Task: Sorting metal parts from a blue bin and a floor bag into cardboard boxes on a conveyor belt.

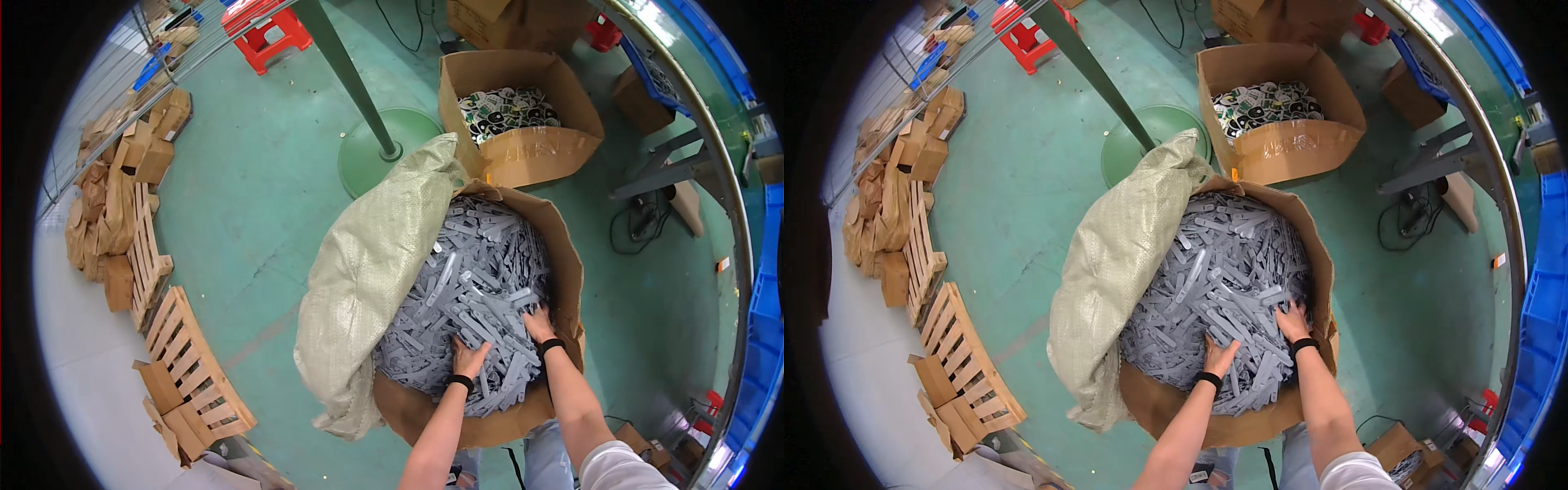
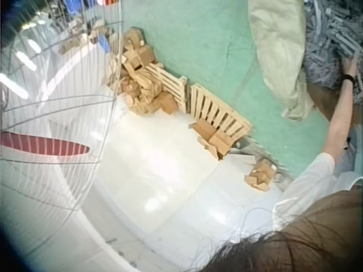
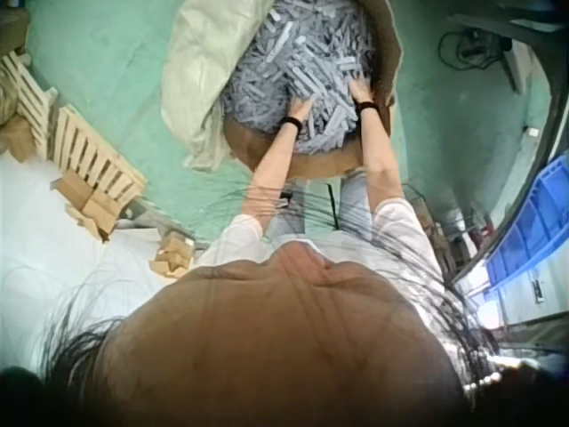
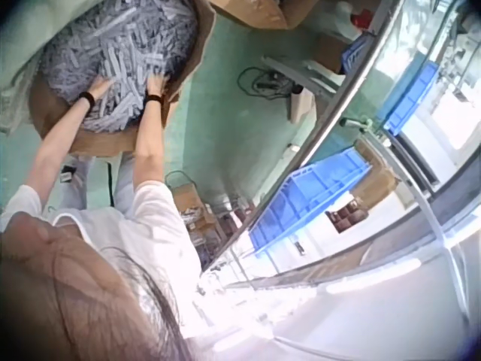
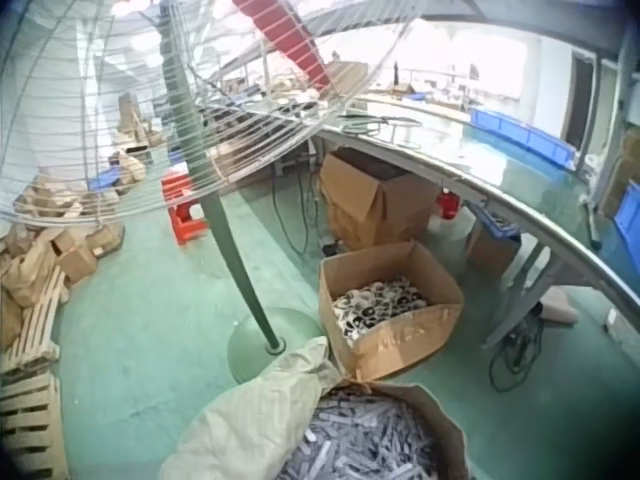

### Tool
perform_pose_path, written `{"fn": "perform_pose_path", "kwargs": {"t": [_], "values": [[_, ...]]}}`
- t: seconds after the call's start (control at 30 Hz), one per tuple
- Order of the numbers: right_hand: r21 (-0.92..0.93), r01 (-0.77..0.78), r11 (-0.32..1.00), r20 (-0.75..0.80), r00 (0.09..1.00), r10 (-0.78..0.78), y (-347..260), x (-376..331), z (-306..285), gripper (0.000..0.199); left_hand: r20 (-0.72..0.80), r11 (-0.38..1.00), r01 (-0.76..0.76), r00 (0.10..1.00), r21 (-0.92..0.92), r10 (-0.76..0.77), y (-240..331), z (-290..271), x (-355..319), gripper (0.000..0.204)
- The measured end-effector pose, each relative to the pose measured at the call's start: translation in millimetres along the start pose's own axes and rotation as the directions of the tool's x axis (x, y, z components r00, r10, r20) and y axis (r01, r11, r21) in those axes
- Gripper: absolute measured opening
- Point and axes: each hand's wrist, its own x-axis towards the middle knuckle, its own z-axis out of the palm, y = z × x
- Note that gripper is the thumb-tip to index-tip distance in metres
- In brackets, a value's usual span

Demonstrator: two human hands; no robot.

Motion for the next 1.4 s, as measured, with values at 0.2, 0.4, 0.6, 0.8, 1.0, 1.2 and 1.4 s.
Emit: {"fn": "perform_pose_path", "kwargs": {"t": [0.2,0.4,0.6,0.8,1.0,1.2,1.4], "values": [[0.255,0.061,0.965,0.151,0.983,-0.102,18.5,-3.2,-7.3,0.064,0.144,0.969,-0.012,0.988,-0.247,0.049,6.5,4.7,6.5,0.084],[0.148,0.659,0.738,0.132,0.726,-0.675,55.9,12.6,3.9,0.043,0.172,0.956,-0.128,0.969,-0.265,0.177,15.7,35.2,19.1,0.081],[0.653,0.216,0.726,0.121,0.916,-0.382,-6.2,-49.4,-34.4,0.051,0.259,0.936,-0.195,0.926,-0.293,0.274,41.7,25.3,5.0,0.077],[0.728,-0.054,0.684,0.37,0.87,-0.326,-45.5,-70.7,-37.6,0.062,0.234,0.838,0.025,0.964,-0.545,0.123,46.8,3.4,-22.1,0.07],[0.734,-0.043,0.677,0.393,0.84,-0.373,-76.1,-78.8,-29.6,0.064,0.221,0.759,0.058,0.969,-0.649,0.115,66.9,-37.7,-32.5,0.058],[0.784,-0.219,0.581,0.488,0.795,-0.359,-113.0,-118.6,-68.3,0.054,0.176,0.709,0.02,0.973,-0.704,0.147,115.4,-65.9,-73.3,0.053],[0.807,-0.183,0.562,0.466,0.782,-0.415,-153.0,-186.0,-134.5,0.05,0.139,0.652,-0.006,0.976,-0.758,0.17,146.1,-93.7,-115.4,0.051]]}}
